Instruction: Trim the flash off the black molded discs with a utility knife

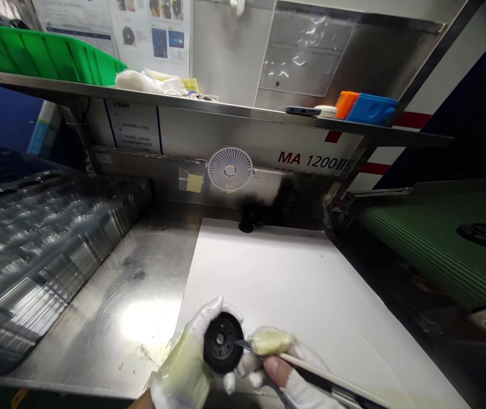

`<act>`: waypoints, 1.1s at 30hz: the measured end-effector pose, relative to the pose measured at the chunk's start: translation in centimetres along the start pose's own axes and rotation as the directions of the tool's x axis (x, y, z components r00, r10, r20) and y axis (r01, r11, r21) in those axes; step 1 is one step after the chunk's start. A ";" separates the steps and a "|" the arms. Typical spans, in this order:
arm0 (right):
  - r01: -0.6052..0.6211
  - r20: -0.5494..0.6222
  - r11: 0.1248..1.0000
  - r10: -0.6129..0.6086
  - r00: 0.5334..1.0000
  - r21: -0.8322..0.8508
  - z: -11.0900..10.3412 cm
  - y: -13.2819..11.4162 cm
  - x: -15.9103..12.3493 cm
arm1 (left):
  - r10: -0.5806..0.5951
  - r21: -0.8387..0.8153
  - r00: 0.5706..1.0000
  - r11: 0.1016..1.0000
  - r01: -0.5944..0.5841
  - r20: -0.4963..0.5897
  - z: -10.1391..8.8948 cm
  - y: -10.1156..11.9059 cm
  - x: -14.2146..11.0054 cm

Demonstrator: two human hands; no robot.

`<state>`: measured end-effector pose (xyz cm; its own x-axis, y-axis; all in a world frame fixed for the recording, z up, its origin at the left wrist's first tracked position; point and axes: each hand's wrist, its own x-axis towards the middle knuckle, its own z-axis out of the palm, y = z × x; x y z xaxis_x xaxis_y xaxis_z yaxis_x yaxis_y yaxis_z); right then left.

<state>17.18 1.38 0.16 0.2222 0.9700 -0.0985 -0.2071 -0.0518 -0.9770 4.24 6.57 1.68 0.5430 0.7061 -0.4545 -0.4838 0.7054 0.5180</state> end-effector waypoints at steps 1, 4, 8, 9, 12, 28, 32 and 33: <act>-0.044 0.032 0.998 0.043 0.999 0.053 0.3 0.1 0.2 | -0.026 0.004 1.000 1.000 0.026 0.017 0.0 0.0 -0.1; -0.111 0.062 0.989 0.105 0.993 0.093 0.4 0.0 0.3 | -0.068 0.026 0.996 0.997 0.066 0.059 -0.2 -0.2 -0.4; -0.175 -0.056 0.982 0.179 0.982 0.077 0.9 -0.3 -0.6 | -0.079 0.070 0.991 0.995 0.072 0.107 -0.3 -0.6 -0.6; -0.192 -0.078 0.977 0.200 0.977 0.094 1.1 -0.4 -0.9 | -0.087 0.078 0.990 0.994 0.078 0.112 -0.3 -0.7 -0.7; -0.222 -0.120 0.967 0.237 0.964 0.129 1.6 -0.7 -1.4 | -0.132 0.076 0.984 0.990 0.123 0.123 -0.2 -0.8 -0.8; -0.159 -0.092 0.981 0.169 0.981 0.112 2.1 -1.4 -1.5 | -0.128 0.088 0.986 0.989 0.119 0.103 0.2 -0.8 -0.9; -0.112 -0.122 0.987 0.127 0.984 0.118 2.3 -1.8 -1.6 | -0.129 0.083 0.987 0.989 0.122 0.091 -0.1 -1.1 -0.8; -0.111 -0.126 0.987 0.126 0.984 0.118 2.3 -1.8 -1.5 | -0.130 0.084 0.988 0.989 0.123 0.086 -0.1 -1.1 -0.7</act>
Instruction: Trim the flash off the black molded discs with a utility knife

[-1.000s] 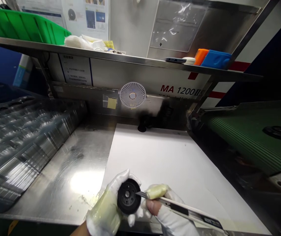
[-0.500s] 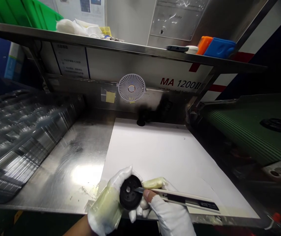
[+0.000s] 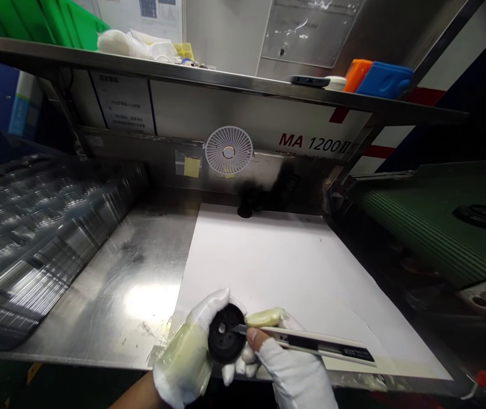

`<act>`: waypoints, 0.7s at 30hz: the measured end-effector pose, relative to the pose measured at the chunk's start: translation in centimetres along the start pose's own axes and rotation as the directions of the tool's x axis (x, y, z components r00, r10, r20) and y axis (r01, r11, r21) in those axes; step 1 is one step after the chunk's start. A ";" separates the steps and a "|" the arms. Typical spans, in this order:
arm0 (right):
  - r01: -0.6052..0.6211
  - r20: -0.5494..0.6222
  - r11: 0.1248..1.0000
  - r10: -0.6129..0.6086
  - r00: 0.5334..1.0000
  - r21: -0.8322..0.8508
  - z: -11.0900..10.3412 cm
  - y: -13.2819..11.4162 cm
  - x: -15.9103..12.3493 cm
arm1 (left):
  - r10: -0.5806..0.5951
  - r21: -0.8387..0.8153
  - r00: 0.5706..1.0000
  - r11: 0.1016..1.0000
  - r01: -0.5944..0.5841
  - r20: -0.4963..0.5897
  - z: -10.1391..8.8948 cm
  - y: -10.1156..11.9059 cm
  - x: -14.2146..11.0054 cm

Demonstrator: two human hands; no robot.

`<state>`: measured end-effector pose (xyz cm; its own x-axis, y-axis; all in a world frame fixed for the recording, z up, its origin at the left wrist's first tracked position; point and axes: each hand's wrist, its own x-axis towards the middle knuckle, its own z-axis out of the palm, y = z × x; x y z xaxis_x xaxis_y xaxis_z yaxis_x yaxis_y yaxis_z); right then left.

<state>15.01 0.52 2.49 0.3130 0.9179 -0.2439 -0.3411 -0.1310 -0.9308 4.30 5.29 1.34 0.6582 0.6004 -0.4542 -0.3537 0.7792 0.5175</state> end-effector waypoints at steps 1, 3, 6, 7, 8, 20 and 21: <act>-0.007 0.005 1.000 0.007 1.000 0.000 0.0 0.0 0.0 | -0.005 0.007 1.000 1.000 0.005 -0.003 -0.1 0.0 0.0; -0.040 0.035 0.999 0.040 0.999 -0.004 -0.2 0.2 0.1 | -0.015 0.026 1.000 1.000 0.015 -0.006 -0.1 0.1 0.1; -0.077 0.071 0.997 0.077 0.994 -0.012 -0.5 0.5 0.3 | -0.017 0.036 1.000 0.999 0.017 -0.002 0.0 0.2 0.1; -0.079 0.075 0.997 0.080 0.994 -0.015 -0.5 0.6 0.3 | -0.015 0.032 1.000 0.999 0.015 0.008 0.0 0.3 0.1; -0.080 0.073 0.997 0.081 0.994 -0.018 -0.6 0.7 0.3 | -0.015 0.026 1.000 1.000 0.015 0.020 0.0 0.3 0.1; -0.137 0.138 0.990 0.134 0.981 0.015 -0.8 0.5 0.6 | 0.000 -0.030 0.996 1.000 0.002 0.088 -0.9 -0.6 0.9; -0.142 0.145 0.990 0.138 0.980 0.016 -0.8 0.6 0.6 | -0.003 -0.027 0.996 1.000 0.006 0.089 -0.9 -0.6 0.9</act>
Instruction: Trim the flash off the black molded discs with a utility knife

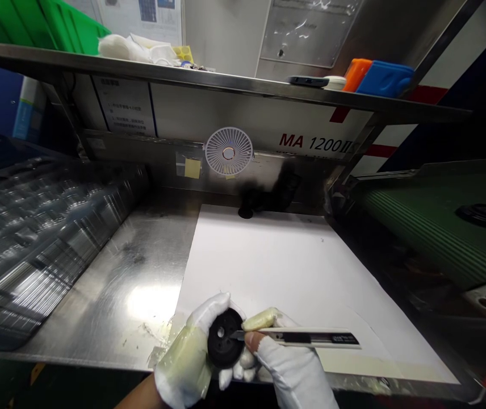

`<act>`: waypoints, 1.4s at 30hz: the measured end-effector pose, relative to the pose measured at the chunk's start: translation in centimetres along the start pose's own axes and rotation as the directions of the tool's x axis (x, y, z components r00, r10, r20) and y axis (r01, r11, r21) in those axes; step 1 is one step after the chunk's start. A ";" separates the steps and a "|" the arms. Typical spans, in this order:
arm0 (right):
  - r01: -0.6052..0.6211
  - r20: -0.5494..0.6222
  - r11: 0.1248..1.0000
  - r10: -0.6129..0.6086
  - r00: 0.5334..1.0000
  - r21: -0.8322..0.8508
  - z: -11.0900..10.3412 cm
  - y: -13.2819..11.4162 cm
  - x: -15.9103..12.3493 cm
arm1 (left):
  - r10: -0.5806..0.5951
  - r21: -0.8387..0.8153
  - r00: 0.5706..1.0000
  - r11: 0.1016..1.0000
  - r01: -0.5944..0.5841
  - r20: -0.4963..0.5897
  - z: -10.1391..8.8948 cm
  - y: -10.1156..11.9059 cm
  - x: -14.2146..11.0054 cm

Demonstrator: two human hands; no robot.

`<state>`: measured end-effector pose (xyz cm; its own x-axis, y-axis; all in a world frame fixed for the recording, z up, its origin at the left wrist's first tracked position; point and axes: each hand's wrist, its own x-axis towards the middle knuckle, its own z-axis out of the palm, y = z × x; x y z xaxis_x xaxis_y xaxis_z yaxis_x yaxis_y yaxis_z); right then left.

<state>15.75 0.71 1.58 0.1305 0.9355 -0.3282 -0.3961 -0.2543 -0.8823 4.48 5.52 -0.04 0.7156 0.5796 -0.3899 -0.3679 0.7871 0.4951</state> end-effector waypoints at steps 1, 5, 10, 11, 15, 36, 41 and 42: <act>-0.001 0.002 1.000 0.001 1.000 0.001 0.0 0.0 0.1 | -0.004 0.001 1.000 1.000 0.004 0.001 0.0 0.0 0.0; 0.032 -0.025 0.999 -0.031 0.999 0.033 -0.1 0.4 0.1 | -0.005 -0.011 1.000 1.000 0.004 -0.015 0.4 0.3 0.1; 0.033 -0.062 0.999 -0.031 0.998 0.030 -0.1 0.6 -0.1 | 0.006 -0.005 0.998 1.000 -0.006 -0.056 0.7 0.3 0.2; 0.033 -0.066 0.999 -0.032 0.997 0.024 -0.1 0.6 -0.1 | 0.005 -0.005 0.999 1.000 -0.006 -0.054 0.8 0.3 0.1; 0.027 -0.083 1.000 -0.028 0.996 -0.012 -0.1 0.1 -0.3 | -0.005 -0.013 0.999 1.000 0.005 -0.054 0.9 0.3 -0.1; 0.181 -0.119 0.962 -0.160 0.980 0.206 -2.1 -1.0 0.8 | 0.385 0.349 0.923 0.864 -0.363 0.007 0.4 1.5 -1.0; 0.208 -0.150 0.953 -0.178 0.972 0.219 -0.8 -0.1 0.3 | 0.449 0.445 0.886 0.821 -0.358 -0.116 0.6 1.6 -0.3; 0.209 -0.154 0.956 -0.179 0.972 0.206 -0.6 0.0 0.2 | 0.464 0.449 0.877 0.814 -0.368 -0.123 0.7 1.6 -0.2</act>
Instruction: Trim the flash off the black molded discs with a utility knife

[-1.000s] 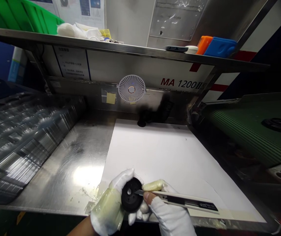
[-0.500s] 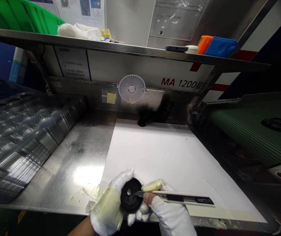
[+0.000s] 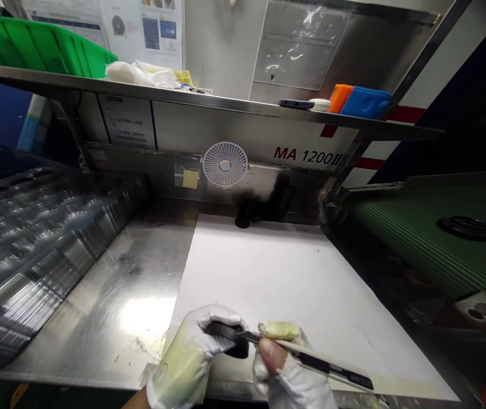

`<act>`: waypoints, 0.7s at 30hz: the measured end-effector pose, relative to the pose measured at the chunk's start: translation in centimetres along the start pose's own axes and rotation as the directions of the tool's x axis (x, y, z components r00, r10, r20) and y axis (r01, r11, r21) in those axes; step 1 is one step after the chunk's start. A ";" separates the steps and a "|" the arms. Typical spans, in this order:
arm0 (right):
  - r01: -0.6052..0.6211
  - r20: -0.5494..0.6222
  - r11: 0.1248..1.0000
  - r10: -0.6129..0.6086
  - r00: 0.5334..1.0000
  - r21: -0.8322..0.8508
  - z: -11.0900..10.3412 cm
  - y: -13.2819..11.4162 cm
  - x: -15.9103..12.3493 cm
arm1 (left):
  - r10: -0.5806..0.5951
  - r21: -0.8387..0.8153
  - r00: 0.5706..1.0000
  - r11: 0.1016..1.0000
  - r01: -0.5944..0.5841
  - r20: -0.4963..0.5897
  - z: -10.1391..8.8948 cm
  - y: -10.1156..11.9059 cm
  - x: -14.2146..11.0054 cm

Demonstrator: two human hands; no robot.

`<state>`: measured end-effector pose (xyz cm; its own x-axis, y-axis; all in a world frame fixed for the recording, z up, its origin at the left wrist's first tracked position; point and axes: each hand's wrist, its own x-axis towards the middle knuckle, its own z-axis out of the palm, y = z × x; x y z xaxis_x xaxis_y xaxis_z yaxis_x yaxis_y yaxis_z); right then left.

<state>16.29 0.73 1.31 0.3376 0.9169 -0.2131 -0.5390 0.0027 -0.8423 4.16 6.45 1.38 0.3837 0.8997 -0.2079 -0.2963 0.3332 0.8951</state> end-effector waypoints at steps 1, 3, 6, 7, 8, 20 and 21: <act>-0.002 -0.002 1.000 0.002 1.000 -0.013 0.2 0.1 -0.1 | 0.016 0.005 1.000 1.000 -0.015 -0.002 0.1 0.0 0.0; -0.018 -0.008 1.000 0.018 1.000 -0.021 0.4 0.0 -0.2 | 0.049 0.012 0.999 0.999 -0.049 -0.001 0.3 0.1 -0.1; -0.039 -0.016 0.999 0.039 0.999 0.002 0.4 -0.2 -0.2 | 0.045 -0.002 0.999 0.999 -0.045 0.006 0.4 0.2 -0.3; -0.044 -0.014 0.999 0.044 0.999 0.010 0.4 -0.3 -0.2 | 0.028 -0.020 1.000 0.999 -0.028 0.007 0.4 0.2 -0.4; -0.047 -0.010 0.999 0.047 0.999 0.014 0.4 -0.3 -0.2 | 0.009 -0.038 1.000 0.999 -0.008 0.013 0.4 0.2 -0.5; -0.065 0.008 0.996 0.065 0.998 0.055 0.7 0.3 -0.7 | 0.037 -0.167 0.999 0.986 -0.032 0.027 0.3 -0.5 -0.6; -0.064 0.011 0.997 0.063 0.998 0.050 0.7 0.3 -0.7 | 0.029 -0.175 0.999 0.984 -0.024 0.027 0.2 -0.6 -0.6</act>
<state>15.38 0.38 1.54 0.2945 0.9194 -0.2607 -0.5973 -0.0359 -0.8012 4.31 5.64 1.04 0.3983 0.9011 -0.1713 -0.4542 0.3560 0.8167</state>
